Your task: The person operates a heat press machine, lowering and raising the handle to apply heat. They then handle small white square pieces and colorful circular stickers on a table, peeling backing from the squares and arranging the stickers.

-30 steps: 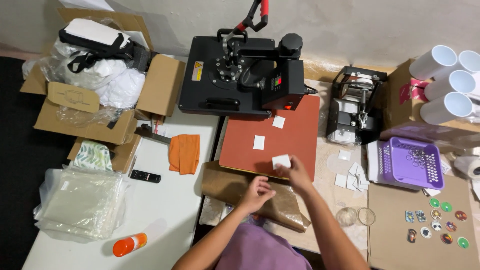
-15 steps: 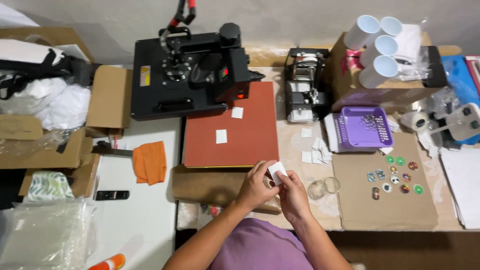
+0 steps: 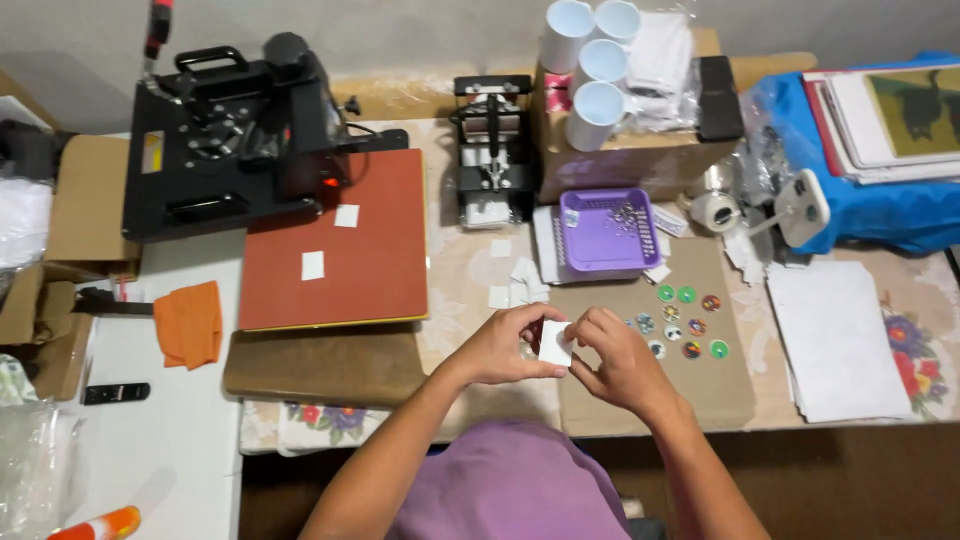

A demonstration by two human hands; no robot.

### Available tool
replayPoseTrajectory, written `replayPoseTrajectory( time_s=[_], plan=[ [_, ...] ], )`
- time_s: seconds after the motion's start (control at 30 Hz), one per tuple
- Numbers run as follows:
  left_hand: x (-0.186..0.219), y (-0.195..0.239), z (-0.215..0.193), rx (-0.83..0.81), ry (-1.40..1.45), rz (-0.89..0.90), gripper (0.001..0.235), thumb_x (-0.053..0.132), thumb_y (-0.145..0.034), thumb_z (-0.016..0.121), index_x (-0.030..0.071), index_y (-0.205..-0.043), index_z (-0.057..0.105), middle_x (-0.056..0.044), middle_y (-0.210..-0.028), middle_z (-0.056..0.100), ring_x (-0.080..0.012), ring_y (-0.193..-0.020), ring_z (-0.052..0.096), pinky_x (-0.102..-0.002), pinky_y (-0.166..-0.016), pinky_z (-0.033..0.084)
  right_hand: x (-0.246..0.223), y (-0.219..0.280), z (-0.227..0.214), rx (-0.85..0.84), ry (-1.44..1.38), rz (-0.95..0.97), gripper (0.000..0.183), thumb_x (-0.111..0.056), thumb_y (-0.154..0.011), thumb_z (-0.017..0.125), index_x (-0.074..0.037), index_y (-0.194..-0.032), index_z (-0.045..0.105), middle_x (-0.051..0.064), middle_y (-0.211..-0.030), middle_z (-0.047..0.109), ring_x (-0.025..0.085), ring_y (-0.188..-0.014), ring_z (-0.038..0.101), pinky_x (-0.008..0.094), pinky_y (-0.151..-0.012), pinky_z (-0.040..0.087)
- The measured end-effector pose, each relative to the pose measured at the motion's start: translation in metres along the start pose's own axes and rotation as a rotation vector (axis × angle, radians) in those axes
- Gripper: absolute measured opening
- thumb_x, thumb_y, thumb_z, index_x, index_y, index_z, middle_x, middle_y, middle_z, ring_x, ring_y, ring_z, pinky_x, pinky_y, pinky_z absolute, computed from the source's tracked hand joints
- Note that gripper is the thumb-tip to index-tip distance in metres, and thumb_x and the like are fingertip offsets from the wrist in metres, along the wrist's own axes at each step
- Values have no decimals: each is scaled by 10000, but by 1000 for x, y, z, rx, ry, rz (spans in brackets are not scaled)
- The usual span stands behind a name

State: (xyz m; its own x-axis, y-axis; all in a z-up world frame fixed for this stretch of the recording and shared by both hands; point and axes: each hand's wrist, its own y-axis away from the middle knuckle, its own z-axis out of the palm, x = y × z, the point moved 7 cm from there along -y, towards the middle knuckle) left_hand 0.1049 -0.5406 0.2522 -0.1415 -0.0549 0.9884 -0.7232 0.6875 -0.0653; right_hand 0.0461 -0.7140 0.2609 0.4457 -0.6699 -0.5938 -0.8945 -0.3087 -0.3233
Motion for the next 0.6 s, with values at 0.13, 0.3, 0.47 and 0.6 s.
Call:
replayPoseTrajectory(
  time_s=[0.13, 0.3, 0.47, 0.6],
  plan=[
    [-9, -22, 32, -26, 11, -17, 744, 188, -708, 1059, -78, -1320, 730, -172, -926, 721, -255, -838, 747, -382, -801, 650, 19, 16, -25, -23, 34, -17, 213, -136, -861, 904, -172, -970, 725, 5, -792, 560, 287, -796, 680, 426, -765, 600],
    [-20, -30, 56, -48, 45, -43, 724, 186, -707, 1068, -51, -1317, 758, -146, -909, 748, -198, -811, 746, -336, -825, 620, 32, 33, -33, -39, 75, -50, 261, -148, -896, 851, -187, -821, 603, 3, -758, 511, 289, -777, 669, 401, -706, 590],
    [-3, -35, 51, -21, -48, -8, 731, 203, -723, 1051, -74, -1323, 738, -188, -911, 730, -250, -794, 757, -390, -822, 625, 33, 40, -39, 32, 41, -9, 224, -122, -919, 836, -171, -876, 623, 12, -776, 558, 276, -765, 690, 412, -708, 593],
    [-6, -36, 55, -111, -102, 10, 725, 212, -714, 1054, -35, -1331, 764, -136, -865, 733, -231, -754, 769, -354, -815, 623, -2, 31, -61, 53, 59, -67, 158, -83, -952, 779, -159, -912, 647, 27, -809, 614, 280, -789, 706, 400, -721, 605]
  ],
)
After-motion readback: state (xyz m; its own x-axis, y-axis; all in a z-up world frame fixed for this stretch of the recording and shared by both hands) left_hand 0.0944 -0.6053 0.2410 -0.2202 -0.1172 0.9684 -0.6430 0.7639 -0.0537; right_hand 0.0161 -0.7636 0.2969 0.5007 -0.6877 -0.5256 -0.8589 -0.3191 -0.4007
